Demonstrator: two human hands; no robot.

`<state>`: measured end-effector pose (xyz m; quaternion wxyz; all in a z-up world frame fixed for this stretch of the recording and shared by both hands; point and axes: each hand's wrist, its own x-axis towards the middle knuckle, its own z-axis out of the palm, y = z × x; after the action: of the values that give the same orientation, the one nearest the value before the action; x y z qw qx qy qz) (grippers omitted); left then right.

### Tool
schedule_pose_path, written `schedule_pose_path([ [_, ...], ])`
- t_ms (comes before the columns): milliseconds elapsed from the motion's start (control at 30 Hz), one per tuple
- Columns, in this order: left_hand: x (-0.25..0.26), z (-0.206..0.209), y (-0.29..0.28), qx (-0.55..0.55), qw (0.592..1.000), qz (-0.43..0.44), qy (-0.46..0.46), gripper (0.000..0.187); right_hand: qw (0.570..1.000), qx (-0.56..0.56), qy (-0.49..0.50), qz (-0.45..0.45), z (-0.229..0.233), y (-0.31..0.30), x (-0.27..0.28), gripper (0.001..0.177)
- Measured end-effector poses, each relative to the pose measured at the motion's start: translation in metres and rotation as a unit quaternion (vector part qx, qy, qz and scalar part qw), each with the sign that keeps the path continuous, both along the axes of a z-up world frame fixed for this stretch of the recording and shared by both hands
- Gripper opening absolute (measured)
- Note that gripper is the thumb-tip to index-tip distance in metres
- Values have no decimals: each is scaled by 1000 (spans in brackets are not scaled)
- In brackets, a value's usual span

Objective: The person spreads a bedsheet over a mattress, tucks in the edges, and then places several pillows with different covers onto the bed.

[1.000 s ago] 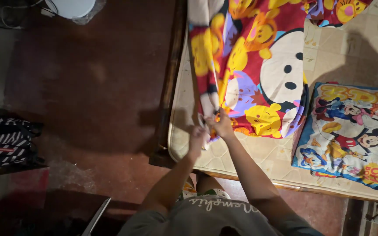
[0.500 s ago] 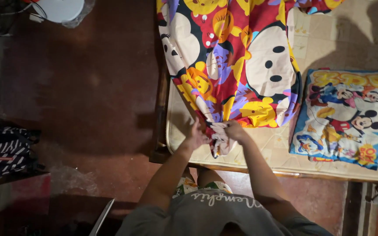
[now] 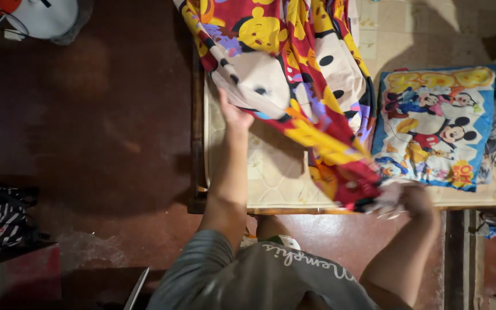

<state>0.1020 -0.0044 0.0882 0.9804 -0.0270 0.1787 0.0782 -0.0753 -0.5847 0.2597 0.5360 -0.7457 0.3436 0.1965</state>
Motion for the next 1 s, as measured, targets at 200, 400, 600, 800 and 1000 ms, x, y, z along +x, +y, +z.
schedule_pose_path([
  [200,-23,-28,-28,209,975,-75,13,59,929,-368,-33,18,-11,-2,14,84],
  [400,-107,-12,-196,365,899,-239,-42,41,803,-307,-195,472,-127,187,64,86],
  [600,-82,43,-116,-23,994,-102,-37,32,863,-230,-241,380,-121,111,64,53],
  [800,-91,32,-21,-5,1000,-19,16,49,781,-567,-149,215,-26,-57,34,49],
  [1000,-116,15,-28,34,995,-24,94,51,828,-529,81,168,-34,-57,46,100],
])
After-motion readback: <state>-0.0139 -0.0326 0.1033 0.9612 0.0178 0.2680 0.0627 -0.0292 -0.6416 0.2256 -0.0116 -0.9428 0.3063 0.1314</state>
